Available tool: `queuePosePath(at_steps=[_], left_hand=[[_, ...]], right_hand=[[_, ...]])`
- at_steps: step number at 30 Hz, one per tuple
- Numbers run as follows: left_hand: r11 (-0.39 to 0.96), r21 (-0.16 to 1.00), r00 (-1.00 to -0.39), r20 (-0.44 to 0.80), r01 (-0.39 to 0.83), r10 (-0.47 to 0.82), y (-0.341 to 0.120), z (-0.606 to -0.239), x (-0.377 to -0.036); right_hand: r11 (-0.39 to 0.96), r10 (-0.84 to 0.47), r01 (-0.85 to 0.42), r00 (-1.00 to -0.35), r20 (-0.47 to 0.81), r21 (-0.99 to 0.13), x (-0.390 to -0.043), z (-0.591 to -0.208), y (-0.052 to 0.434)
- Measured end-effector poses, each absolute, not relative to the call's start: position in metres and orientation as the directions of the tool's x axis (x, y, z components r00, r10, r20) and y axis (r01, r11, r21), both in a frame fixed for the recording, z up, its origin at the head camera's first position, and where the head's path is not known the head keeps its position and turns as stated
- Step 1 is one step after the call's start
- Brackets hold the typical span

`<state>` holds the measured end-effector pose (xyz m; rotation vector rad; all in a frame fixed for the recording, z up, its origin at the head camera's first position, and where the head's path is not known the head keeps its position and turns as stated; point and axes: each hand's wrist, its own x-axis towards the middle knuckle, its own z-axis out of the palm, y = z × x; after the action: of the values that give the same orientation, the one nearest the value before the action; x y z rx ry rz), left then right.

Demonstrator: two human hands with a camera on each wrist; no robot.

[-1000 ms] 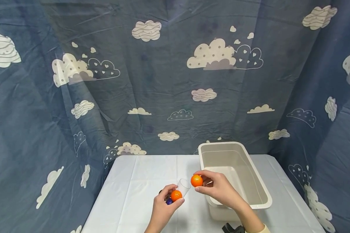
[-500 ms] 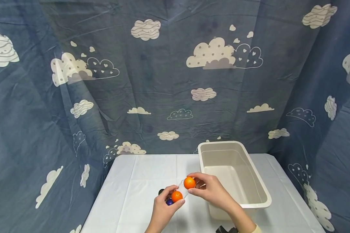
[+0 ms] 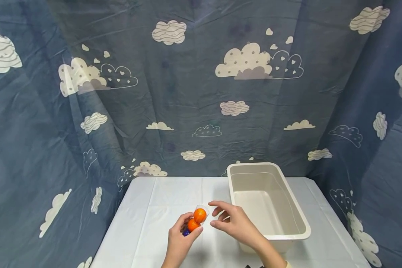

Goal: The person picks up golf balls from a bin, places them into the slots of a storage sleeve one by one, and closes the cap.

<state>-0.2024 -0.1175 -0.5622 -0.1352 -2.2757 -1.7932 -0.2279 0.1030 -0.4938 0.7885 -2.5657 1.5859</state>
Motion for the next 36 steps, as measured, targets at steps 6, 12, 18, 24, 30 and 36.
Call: queuePosePath(at_steps=[6, 12, 18, 24, 30, 36], left_hand=[[0.242, 0.945, -0.96, 0.254, 0.219, -0.122, -0.128, -0.564, -0.201], [0.247, 0.941, -0.949, 0.275, 0.233, -0.155, -0.138, -0.561, -0.201], [0.264, 0.935, -0.931, 0.296, 0.237, -0.213, -0.149, -0.562, -0.201], [0.279, 0.93, -0.918, 0.311, 0.241, -0.245, -0.158, -0.562, -0.198], [0.272, 0.934, -0.917, 0.302, 0.23, -0.262, -0.164, -0.561, -0.195], [0.294, 0.935, -0.914, 0.285, 0.199, -0.287, -0.172, -0.563, -0.191]], right_hand=[[0.358, -0.423, -0.439, -0.863, 0.276, -0.824, -0.228, -0.499, 0.092], [0.395, -0.425, -0.439, -0.866, 0.263, -0.807, -0.231, -0.505, 0.082], [0.427, -0.415, -0.434, -0.873, 0.254, -0.794, -0.234, -0.519, 0.071], [0.492, -0.414, -0.416, -0.885, 0.215, -0.765, -0.239, -0.535, 0.057], [0.538, -0.402, -0.405, -0.894, 0.198, -0.739, -0.252, -0.553, 0.044], [0.536, -0.38, -0.385, -0.905, 0.192, -0.751, -0.265, -0.579, 0.029]])
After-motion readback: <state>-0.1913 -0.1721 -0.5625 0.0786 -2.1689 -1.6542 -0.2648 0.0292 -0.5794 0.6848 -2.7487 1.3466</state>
